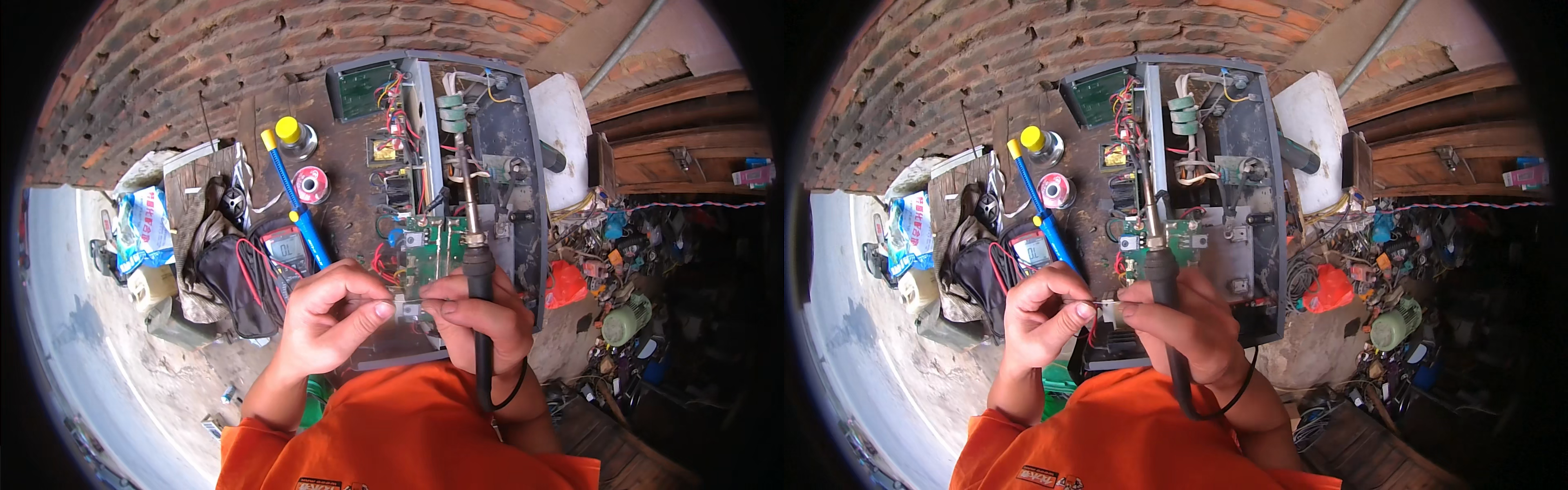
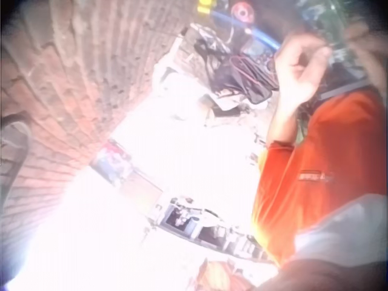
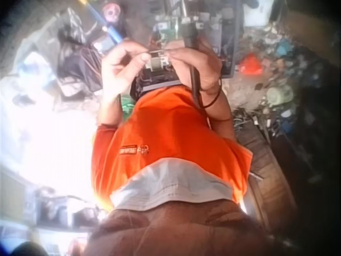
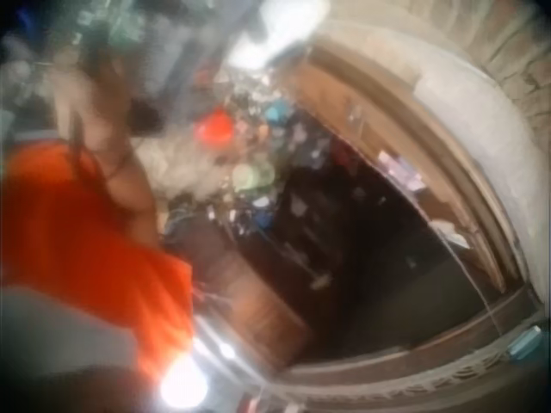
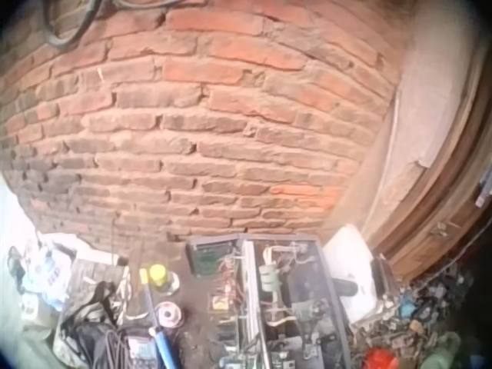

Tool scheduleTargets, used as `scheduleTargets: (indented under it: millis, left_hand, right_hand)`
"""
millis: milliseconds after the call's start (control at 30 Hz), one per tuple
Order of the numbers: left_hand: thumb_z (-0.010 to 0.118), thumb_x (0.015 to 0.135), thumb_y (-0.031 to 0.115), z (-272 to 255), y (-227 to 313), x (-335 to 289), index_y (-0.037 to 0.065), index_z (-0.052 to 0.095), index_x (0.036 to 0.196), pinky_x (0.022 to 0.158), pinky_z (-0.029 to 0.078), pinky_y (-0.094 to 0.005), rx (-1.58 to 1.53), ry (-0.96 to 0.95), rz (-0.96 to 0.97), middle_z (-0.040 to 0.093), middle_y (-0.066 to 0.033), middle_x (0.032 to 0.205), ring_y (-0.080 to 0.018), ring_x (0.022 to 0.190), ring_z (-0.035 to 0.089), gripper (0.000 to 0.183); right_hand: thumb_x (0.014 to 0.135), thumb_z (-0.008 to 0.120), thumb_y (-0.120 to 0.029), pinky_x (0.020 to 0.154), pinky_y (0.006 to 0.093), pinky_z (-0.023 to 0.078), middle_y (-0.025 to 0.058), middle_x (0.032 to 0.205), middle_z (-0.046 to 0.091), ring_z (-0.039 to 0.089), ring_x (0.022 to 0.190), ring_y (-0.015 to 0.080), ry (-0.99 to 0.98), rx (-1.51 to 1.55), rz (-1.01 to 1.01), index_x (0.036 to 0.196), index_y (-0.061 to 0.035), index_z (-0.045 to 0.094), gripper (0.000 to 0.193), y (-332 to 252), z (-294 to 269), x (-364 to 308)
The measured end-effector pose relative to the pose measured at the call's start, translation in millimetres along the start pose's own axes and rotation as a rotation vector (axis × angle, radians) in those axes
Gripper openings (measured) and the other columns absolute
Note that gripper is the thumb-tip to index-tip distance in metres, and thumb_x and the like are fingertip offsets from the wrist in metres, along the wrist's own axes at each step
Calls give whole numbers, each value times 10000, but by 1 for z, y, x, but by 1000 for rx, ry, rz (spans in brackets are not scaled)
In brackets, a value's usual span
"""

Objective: The person uses a soldering iron to attach wires to a circuit board inside an open electronic device. They repeatedly heat joints and apply solder to secure connections while holding the board and wires in place.

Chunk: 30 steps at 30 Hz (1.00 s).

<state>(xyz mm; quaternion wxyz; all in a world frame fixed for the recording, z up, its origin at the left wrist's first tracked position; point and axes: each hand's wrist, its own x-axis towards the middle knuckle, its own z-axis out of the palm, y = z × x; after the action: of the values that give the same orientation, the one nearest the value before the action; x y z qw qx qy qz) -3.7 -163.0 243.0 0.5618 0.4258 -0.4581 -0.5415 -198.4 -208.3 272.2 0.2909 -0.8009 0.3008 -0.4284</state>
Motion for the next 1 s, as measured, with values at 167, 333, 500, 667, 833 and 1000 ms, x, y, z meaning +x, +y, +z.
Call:
scheduleTargets:
  millis: [167,333,500,667,833,1000]
  left_hand:
    - [710,832,-25,-11,-3,3,-12,657,878,575,374,-215,-3,44,-52,586,-35,812,-71,648,494,72]
    - [668,868,-53,-23,-13,8,-17,626,906,647,427,-190,-190,290,-171,598,-14,838,-44,717,528,67]
    - [665,871,-57,-26,-31,16,-17,627,899,637,408,-176,-94,300,-158,577,11,823,-30,705,514,62]
    - [671,859,-58,-23,-40,20,-13,626,888,616,397,-178,-107,272,-180,553,14,817,-28,694,494,70]
    - [654,868,-57,-21,-42,25,-11,609,889,619,385,-192,-92,251,-188,544,17,787,-37,670,467,68]
    - [649,871,-55,-22,-42,26,-7,607,888,616,380,-195,-114,248,-187,546,17,788,-39,673,467,66]
  right_hand:
    - [791,676,105,661,369,527,184,816,691,646,702,253,87,-4,7,1023,-57,514,326,7,2,2]
    - [934,622,-231,554,375,520,232,841,680,665,713,292,385,387,206,1301,29,447,483,-1,-43,-16]
    - [882,705,-253,522,313,488,198,899,562,551,624,196,403,387,428,1141,73,547,445,2,-57,-29]
    - [830,755,-131,515,262,445,172,890,575,536,622,155,437,391,494,1112,103,537,426,3,-47,-26]
    - [823,753,-92,532,263,453,167,867,590,547,636,151,391,270,473,1096,81,536,390,0,-44,-24]
    - [855,718,-167,502,283,438,142,879,529,494,583,162,400,166,413,1087,16,484,377,2,-38,-13]
